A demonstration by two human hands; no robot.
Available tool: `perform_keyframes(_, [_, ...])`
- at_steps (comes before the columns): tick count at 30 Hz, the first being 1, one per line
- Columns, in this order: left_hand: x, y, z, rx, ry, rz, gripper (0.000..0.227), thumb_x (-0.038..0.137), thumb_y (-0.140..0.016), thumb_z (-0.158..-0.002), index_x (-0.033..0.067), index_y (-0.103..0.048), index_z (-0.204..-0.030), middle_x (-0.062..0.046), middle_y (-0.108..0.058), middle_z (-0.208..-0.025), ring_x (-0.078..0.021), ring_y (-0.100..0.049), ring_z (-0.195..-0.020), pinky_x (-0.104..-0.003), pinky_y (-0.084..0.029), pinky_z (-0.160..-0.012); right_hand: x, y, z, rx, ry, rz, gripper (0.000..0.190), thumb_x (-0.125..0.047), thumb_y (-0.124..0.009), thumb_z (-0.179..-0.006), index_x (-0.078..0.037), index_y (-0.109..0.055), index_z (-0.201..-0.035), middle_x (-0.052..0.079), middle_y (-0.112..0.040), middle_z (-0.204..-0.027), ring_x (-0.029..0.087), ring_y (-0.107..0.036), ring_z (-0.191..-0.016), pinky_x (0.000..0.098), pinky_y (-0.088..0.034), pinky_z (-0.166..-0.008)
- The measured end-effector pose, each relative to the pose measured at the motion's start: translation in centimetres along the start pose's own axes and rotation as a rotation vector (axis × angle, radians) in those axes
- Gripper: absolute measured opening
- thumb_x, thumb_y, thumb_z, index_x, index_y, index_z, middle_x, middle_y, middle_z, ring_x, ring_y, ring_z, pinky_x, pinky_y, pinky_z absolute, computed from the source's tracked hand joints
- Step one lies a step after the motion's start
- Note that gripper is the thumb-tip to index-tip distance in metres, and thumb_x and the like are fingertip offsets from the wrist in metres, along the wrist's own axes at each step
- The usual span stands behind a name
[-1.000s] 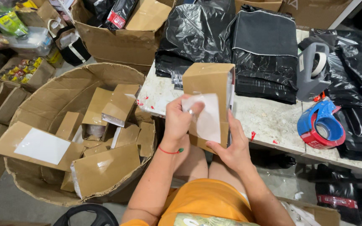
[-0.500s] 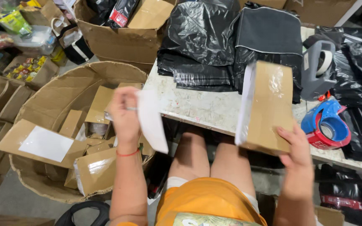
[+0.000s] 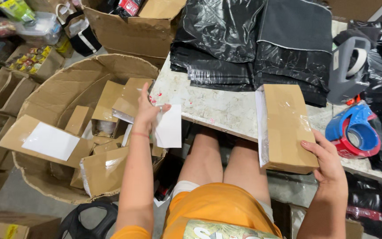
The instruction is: The person places small cardboard boxes into black shipping bags, secures the bags with red tape using a dispenser, and attaches printed shipping labels to the packages.
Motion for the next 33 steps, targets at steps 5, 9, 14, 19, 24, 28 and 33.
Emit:
perform_keyframes(5, [-2.1, -3.0, -2.8, -0.326, 0.32, 0.105, 0.14, -0.01, -0.085, -0.05, 0.0197, -0.008, -0.164, -0.019, -0.045, -0.156, -0.032, -0.047, -0.141, -0.04, -0.04, -0.112, 0.3, 0.3, 0.2, 0.013, 0.021, -0.015, 0.05, -0.004, -0.061, -0.091, 0.001, -0.06, -0.14, 0.01, -0.069, -0.119, 0.016, -0.067, -0.1, 0.0271, -0.051, -0.078])
perform_keyframes(9, [-2.6, -3.0, -3.0, -0.318, 0.401, 0.071, 0.137, -0.007, -0.082, -0.054, 0.0207, -0.008, -0.165, -0.02, -0.047, -0.154, -0.033, -0.05, -0.139, -0.041, -0.043, -0.108, -0.2, -0.4, 0.7, 0.029, 0.035, -0.011, 0.049, -0.004, -0.062, -0.091, 0.002, -0.059, -0.14, 0.008, -0.069, -0.119, 0.014, -0.068, -0.102, 0.0254, -0.052, -0.083])
perform_keyframes(14, [1.6, -0.4, -2.7, 0.029, 0.065, -0.408, 0.119, 0.019, -0.098, -0.069, 0.0144, -0.019, -0.158, -0.029, -0.035, -0.152, -0.0441, -0.034, -0.143, -0.047, -0.03, -0.117, -0.2, -0.6, 3.1, 0.019, 0.141, -0.057, 0.065, -0.002, -0.063, -0.082, -0.002, -0.049, -0.145, 0.004, -0.063, -0.13, 0.012, -0.062, -0.118, 0.028, -0.049, -0.098])
perform_keyframes(19, [13.2, -5.3, 1.1, 0.294, -0.561, -0.655, 0.066, 0.02, -0.089, -0.073, 0.0142, -0.059, -0.132, -0.023, -0.051, -0.14, -0.0454, -0.042, -0.133, -0.062, -0.031, -0.106, 2.0, 2.0, 5.6, 0.166, 0.167, -0.184, 0.055, -0.001, -0.06, -0.088, 0.006, -0.05, -0.142, 0.012, -0.063, -0.127, 0.021, -0.062, -0.116, 0.0352, -0.048, -0.099])
perform_keyframes(24, [20.3, -17.3, 4.8, 0.039, -0.964, -0.245, 0.015, 0.008, -0.078, -0.082, 0.0117, -0.07, -0.094, -0.006, -0.066, -0.097, -0.0308, -0.059, -0.102, -0.045, -0.045, -0.093, -1.4, 2.5, 8.8, 0.154, 0.313, -0.441, 0.049, -0.011, -0.052, -0.094, 0.012, -0.053, -0.138, 0.02, -0.067, -0.134, 0.029, -0.066, -0.123, 0.0406, -0.049, -0.11])
perform_keyframes(28, [20.0, -28.1, 5.3, -0.279, -0.919, -0.171, 0.012, 0.008, -0.073, -0.088, 0.0107, -0.068, -0.098, -0.007, -0.064, -0.095, -0.0307, -0.062, -0.097, -0.045, -0.049, -0.086, 1.1, 3.0, 10.4, 0.372, 0.192, -0.522, 0.06, -0.017, -0.053, -0.095, -0.001, -0.043, -0.152, 0.013, -0.059, -0.143, 0.025, -0.062, -0.126, 0.0424, -0.044, -0.109])
perform_keyframes(33, [17.2, -36.6, 4.6, -0.5, -0.848, -0.305, 0.01, 0.011, -0.072, -0.092, 0.0091, -0.065, -0.099, -0.007, -0.066, -0.104, -0.0333, -0.063, -0.099, -0.047, -0.052, -0.088, 2.5, 4.1, 10.4, 0.272, 0.222, -0.551, 0.066, -0.013, -0.052, -0.091, -0.003, -0.039, -0.155, 0.014, -0.055, -0.146, 0.027, -0.06, -0.128, 0.0438, -0.046, -0.106])
Point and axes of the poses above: each hand's wrist, its own z-axis away from the middle knuckle, its own y-axis out of the back of the hand, x = y × z, the point moved 10 cm from there along -z, towards the middle knuckle
